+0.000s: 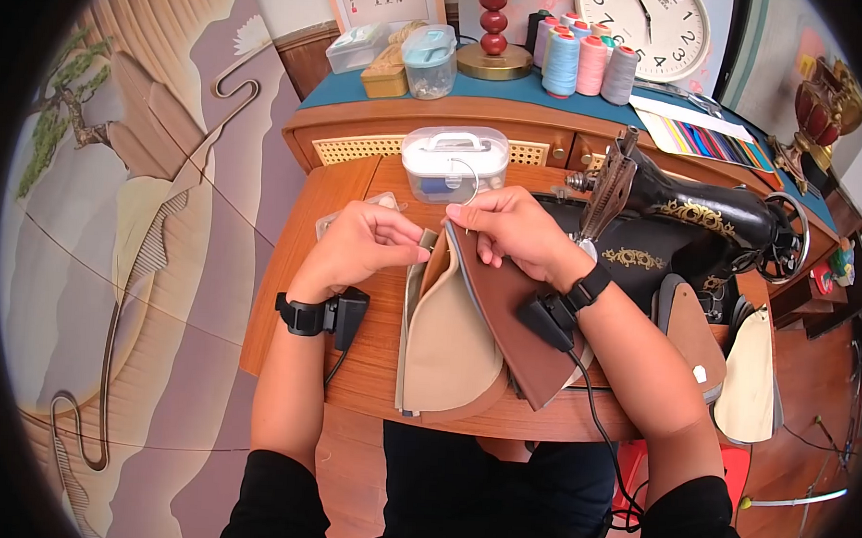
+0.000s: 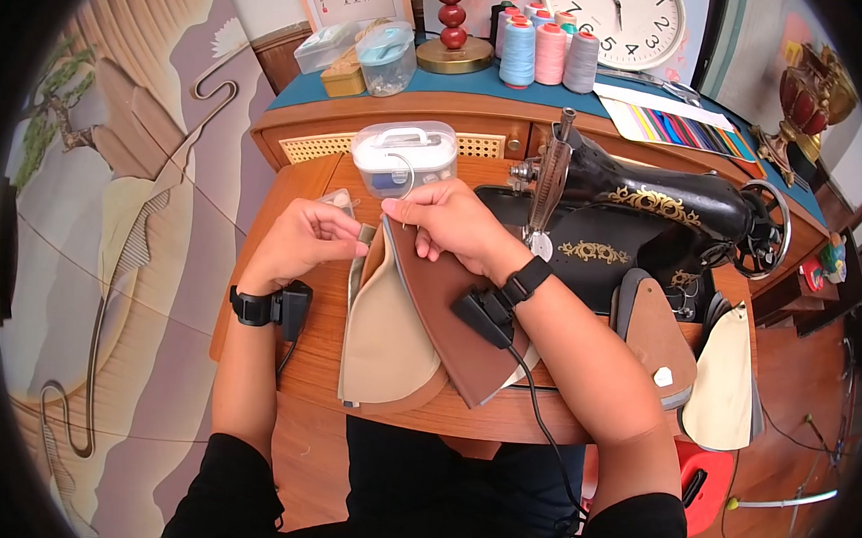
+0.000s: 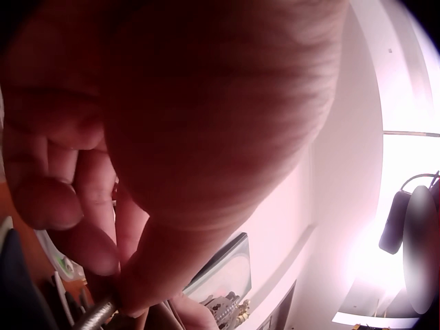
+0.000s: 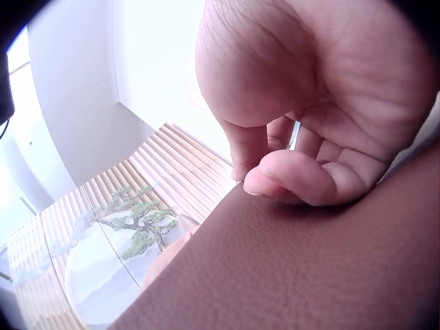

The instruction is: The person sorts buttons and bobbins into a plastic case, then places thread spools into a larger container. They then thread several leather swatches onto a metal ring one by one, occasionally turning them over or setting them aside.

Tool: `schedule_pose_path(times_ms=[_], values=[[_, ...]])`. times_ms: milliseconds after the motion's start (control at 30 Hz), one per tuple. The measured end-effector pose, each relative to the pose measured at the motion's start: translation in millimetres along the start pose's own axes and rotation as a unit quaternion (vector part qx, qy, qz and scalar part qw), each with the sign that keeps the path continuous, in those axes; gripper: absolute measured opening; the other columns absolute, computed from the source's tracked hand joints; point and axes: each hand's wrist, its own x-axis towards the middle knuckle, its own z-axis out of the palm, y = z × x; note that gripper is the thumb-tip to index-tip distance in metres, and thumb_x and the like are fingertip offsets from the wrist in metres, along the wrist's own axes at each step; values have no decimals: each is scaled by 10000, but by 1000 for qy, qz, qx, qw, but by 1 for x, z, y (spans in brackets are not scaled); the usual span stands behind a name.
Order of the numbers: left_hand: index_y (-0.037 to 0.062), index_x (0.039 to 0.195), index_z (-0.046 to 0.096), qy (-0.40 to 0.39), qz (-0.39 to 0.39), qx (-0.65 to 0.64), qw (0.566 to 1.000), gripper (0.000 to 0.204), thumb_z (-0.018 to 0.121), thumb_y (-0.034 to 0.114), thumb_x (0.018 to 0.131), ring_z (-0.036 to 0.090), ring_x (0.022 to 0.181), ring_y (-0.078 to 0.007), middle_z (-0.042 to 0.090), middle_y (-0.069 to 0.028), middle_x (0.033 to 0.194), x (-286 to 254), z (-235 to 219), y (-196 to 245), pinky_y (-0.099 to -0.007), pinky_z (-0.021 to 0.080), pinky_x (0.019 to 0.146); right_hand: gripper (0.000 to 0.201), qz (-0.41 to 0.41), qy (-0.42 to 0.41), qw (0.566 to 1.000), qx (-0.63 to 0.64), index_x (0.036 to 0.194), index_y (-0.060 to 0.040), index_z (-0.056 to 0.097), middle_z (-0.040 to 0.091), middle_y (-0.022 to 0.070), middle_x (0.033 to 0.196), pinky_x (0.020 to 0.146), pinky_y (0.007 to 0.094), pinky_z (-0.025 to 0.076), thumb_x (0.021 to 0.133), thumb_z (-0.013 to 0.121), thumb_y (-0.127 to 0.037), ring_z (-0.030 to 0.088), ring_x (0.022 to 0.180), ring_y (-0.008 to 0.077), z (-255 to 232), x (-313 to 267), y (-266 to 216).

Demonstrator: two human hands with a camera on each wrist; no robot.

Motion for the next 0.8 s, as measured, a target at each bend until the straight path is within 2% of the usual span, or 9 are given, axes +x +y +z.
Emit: schedule_pose_path(times_ms=[167, 367, 567, 800], values=[[16, 1045, 747, -9, -31, 21, 999, 182, 777, 117, 897, 590, 680, -36, 723, 7, 849, -3, -1, 11, -200, 433, 576, 269, 5, 5, 1000, 4, 953, -4, 748, 641, -4, 699, 448, 222, 466, 954, 736, -273, 569, 511, 70, 0, -1, -1], [14, 1093, 746, -33, -17, -30, 999, 196, 737, 125, 931, 560, 669, -36, 732, 14, 867, -2, -4, 7, -188, 398, 565, 266, 2, 1, 1000, 12, 970, -2, 749, 650, -5, 721, 448, 220, 472, 958, 730, -268, 578, 518, 66, -1, 0, 1], [43, 1115, 722, -21, -43, -1, 999, 212, 750, 109, 916, 588, 707, -16, 717, 28, 865, -2, -1, 9, -179, 405, 562, 259, 1, -4, 1000, 14, 975, -8, 753, 651, -7, 720, 445, 209, 468, 964, 722, -264, 580, 520, 61, 0, 0, 1], [62, 1115, 702, -16, -19, -18, 1000, 214, 754, 100, 911, 611, 763, -8, 703, 36, 949, -1, 3, 9, -172, 416, 574, 272, -9, -18, 1000, 21, 972, -1, 745, 655, 2, 736, 453, 211, 482, 969, 716, -271, 602, 535, 72, -1, 0, 1]])
